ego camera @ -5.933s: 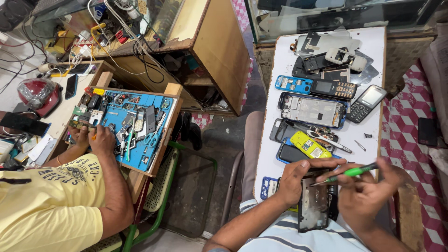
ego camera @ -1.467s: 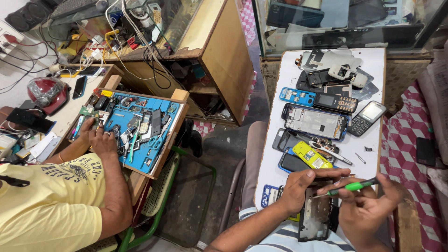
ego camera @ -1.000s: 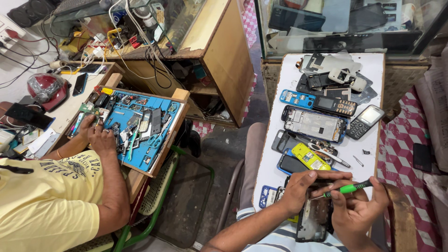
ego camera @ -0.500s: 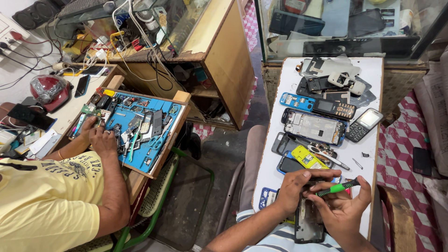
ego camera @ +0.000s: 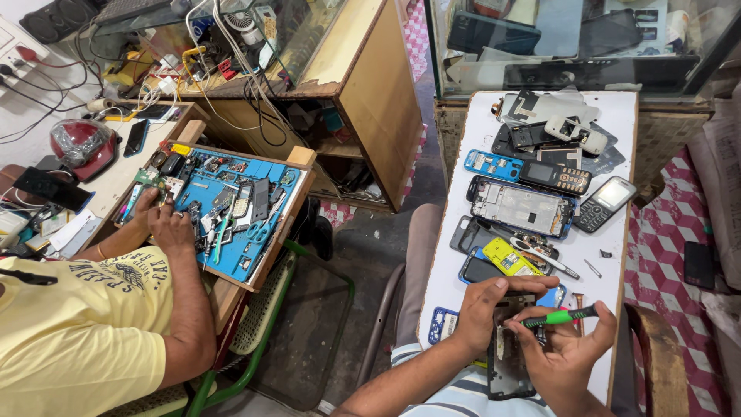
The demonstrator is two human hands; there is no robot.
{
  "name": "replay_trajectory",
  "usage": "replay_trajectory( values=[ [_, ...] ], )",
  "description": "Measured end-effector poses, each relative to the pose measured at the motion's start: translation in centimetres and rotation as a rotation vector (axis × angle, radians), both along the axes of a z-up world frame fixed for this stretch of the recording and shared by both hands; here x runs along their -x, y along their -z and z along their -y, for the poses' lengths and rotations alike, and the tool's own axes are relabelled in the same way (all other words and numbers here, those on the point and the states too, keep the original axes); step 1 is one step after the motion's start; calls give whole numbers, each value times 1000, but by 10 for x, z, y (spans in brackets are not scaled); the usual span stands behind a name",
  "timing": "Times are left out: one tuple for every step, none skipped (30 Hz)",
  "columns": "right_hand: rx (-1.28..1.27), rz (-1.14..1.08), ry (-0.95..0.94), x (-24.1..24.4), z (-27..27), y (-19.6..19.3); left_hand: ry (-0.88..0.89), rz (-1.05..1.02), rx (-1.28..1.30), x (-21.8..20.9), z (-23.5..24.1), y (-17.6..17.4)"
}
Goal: The person uses a screwdriver to remove screws from a disassembled mobile phone chassis, then repositions the device and continues unscrewing internal components. The workspace contains multiple disassembled phones and tools on a cluttered table.
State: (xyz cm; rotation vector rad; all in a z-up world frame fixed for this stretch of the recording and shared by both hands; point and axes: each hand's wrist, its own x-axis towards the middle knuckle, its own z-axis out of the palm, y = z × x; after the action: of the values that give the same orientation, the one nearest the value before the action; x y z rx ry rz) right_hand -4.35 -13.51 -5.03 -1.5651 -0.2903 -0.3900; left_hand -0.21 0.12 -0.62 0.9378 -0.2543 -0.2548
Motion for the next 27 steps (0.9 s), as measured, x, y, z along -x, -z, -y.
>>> replay_trajectory(
  values=[
    [10,24,16,1,-1,0,14,-43,30,0,0,0],
    [-2,11,14,1,-1,0,14,-17,23,-1,0,1],
    [-14,-3,10,2,-1,0,12,8,16,-1,0,2],
    [-25,-17,6,3,-1,1,10,32,9,-1,0,3],
    [-23,-28,3,3,-1,1,-3,59,-6,-1,-1,5],
    [-21,-39,0,4,-1,2,-16,85,-21,-1,-1,6],
    [-20,-51,-3,4,-1,3,-28,111,-36,-1,-1,8],
    [-31,-51,0,5,-1,4,-22,104,-18,-1,-1,10],
    [-43,-51,2,5,-2,6,-16,99,0,-1,-1,12],
    [-55,-50,4,5,-2,7,-10,94,18,-2,-1,13],
    [-64,-52,-1,5,-2,9,-8,91,15,-2,-1,15],
    [-74,-54,-7,5,-2,10,-5,89,12,-2,-2,16],
    [-83,-55,-12,5,-2,11,-2,87,10,-2,-2,16],
    [-76,-65,-13,4,-1,12,-4,81,12,-2,-2,17],
    [-70,-74,-12,4,-1,13,-6,75,14,-2,-2,17],
    [-63,-84,-12,3,-1,13,-7,69,16,-2,-2,17],
    [-39,-75,-11,3,-1,14,-17,77,-4,-2,-3,16],
    [-14,-66,-11,4,-1,14,-27,85,-23,-2,-3,16],
    [11,-57,-11,4,-1,15,-37,94,-42,-1,-3,16],
    [-15,-67,-31,5,-3,15,-40,71,-33,-2,-4,16],
    [-41,-77,-51,5,-4,16,-44,48,-26,-2,-4,15],
    [-68,-87,-70,6,-4,16,-47,25,-18,-2,-4,15],
    [-98,-70,-71,6,-5,16,-44,37,-26,-2,-4,14],
    [-128,-53,-71,6,-6,15,-41,48,-34,-3,-5,13],
    [-156,-37,-73,5,-6,15,-40,59,-40,-3,-4,12],
    [-170,-51,-67,5,-4,14,-32,65,-23,-3,-4,11],
    [-185,-64,-61,4,-2,13,-23,71,-7,-3,-4,10]
  ],
)
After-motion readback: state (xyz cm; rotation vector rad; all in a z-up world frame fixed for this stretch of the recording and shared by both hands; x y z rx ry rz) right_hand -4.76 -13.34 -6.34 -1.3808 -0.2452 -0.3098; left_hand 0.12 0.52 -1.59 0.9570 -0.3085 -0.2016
